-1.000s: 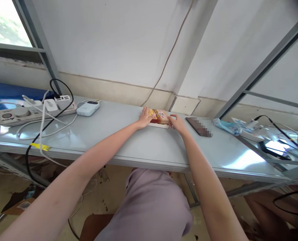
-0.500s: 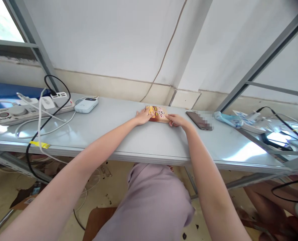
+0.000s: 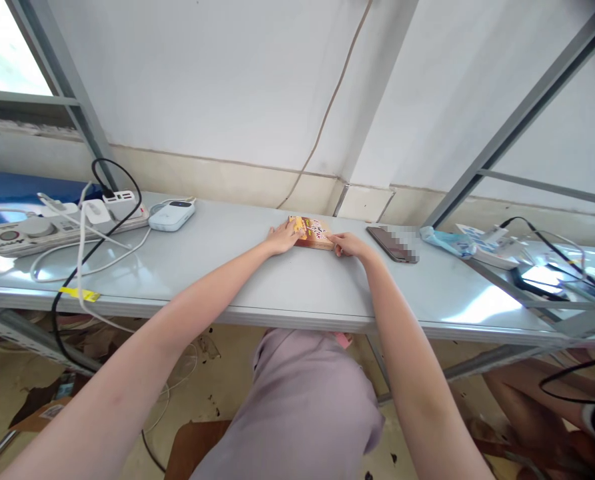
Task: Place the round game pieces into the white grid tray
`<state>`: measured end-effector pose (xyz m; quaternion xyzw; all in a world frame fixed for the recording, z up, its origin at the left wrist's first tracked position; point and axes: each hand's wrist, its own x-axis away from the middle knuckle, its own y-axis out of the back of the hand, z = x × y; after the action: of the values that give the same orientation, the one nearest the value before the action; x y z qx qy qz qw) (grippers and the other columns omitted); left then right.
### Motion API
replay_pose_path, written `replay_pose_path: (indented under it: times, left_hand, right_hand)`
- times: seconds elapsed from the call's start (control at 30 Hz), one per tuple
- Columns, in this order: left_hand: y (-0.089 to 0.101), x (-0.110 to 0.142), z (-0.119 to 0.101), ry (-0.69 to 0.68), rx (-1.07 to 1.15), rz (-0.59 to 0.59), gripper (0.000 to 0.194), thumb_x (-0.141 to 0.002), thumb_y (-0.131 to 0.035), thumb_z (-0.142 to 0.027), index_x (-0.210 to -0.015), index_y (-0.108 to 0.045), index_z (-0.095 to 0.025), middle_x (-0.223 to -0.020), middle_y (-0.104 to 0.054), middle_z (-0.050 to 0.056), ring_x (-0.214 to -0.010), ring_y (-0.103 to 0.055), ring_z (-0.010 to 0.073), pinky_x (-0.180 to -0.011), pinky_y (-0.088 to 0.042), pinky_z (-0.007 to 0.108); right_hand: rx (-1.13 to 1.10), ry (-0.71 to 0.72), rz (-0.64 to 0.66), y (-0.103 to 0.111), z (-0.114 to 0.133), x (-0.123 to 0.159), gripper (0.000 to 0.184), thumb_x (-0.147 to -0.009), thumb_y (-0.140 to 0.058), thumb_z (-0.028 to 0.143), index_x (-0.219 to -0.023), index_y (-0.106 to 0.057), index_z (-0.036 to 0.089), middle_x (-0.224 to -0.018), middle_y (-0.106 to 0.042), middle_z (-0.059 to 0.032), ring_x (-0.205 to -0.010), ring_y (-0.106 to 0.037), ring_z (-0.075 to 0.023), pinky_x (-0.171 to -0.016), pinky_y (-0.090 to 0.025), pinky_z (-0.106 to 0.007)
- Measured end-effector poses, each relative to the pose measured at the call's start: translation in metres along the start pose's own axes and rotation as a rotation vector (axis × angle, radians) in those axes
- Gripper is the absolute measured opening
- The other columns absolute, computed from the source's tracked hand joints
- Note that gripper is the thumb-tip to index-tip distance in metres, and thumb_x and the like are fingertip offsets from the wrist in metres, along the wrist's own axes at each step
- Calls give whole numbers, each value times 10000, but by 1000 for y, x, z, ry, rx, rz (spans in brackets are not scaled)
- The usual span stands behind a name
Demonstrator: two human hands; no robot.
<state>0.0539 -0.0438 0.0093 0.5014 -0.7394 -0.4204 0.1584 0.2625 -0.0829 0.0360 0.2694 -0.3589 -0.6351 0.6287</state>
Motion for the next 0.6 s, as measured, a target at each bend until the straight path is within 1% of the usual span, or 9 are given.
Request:
replay_pose_path:
  times: [0.07,0.13,0.2,0.27,0.37,0.43,0.5,0.57,0.6]
  left_hand:
    - [-1,1,1,17,40,-40,652,-854,-152,-572,-1377,-239,-193,-1459,-259,115,-1337,-233,262,-1072,-116,490]
    - [-1,1,1,40,85,-89,700,-848,-107,-608,-1381,-227,-171,-1444,-290,130,-1328,-258,264,-1072,-151,459]
    - [0,0,2,68,121,-142,756,-832,-103,-646,-1380,-228,-141,-1430,-308,155,-1319,-272,278,-1061,-194,439]
    - [2,-2,3,93,144,-211,775,-821,-116,-669,-1373,-241,-139,-1417,-327,166,-1312,-284,288,-1050,-221,432]
    - [5,-4,7,91,181,-304,733,-837,-99,-652,-1356,-259,-160,-1370,-400,158,-1277,-345,277,-1027,-264,418]
    - [7,-5,9,92,195,-355,696,-848,-94,-639,-1338,-280,-180,-1323,-454,144,-1249,-385,261,-1013,-285,402]
    - [7,-5,11,93,191,-394,673,-855,-98,-630,-1315,-306,-185,-1286,-485,140,-1229,-407,252,-1003,-297,390]
    - [7,-5,12,89,175,-412,660,-860,-105,-622,-1297,-325,-179,-1263,-501,142,-1218,-415,248,-997,-302,386]
    - [7,-5,12,89,165,-414,653,-863,-107,-617,-1290,-332,-177,-1252,-509,142,-1213,-417,246,-995,-303,387]
  right_hand:
    - [89,-35,-153,7,8,11,366,-814,-497,473,-892,-654,152,-532,-590,-23,-589,-523,-153,-599,-356,-257]
    - [112,6,-457,14,14,35,354,-822,-480,451,-970,-646,175,-580,-606,-29,-663,-548,-178,-643,-368,-274]
    - [15,151,-775,14,8,71,432,-872,-352,459,-1086,-598,175,-639,-601,-40,-659,-550,-173,-644,-382,-281]
    - [-82,239,-993,2,-13,117,500,-893,-245,467,-1175,-536,173,-708,-590,-60,-647,-551,-174,-620,-397,-288]
    - [-76,-3,-1249,-45,-69,186,493,-870,-266,479,-1128,-555,175,-696,-567,-78,-592,-539,-199,-567,-405,-315]
    - [-61,-227,-1168,-91,-108,223,487,-849,-295,482,-1126,-557,179,-658,-573,-84,-563,-544,-223,-543,-415,-333]
    - [-67,-367,-921,-136,-133,248,458,-842,-291,481,-1061,-576,197,-691,-610,-105,-563,-572,-239,-541,-440,-347]
    - [-20,-436,-733,-170,-138,262,445,-860,-259,481,-1005,-590,221,-710,-626,-110,-576,-602,-249,-547,-460,-361]
    - [-5,-403,-588,-181,-133,268,434,-874,-243,469,-996,-594,243,-680,-622,-88,-575,-610,-244,-543,-469,-357]
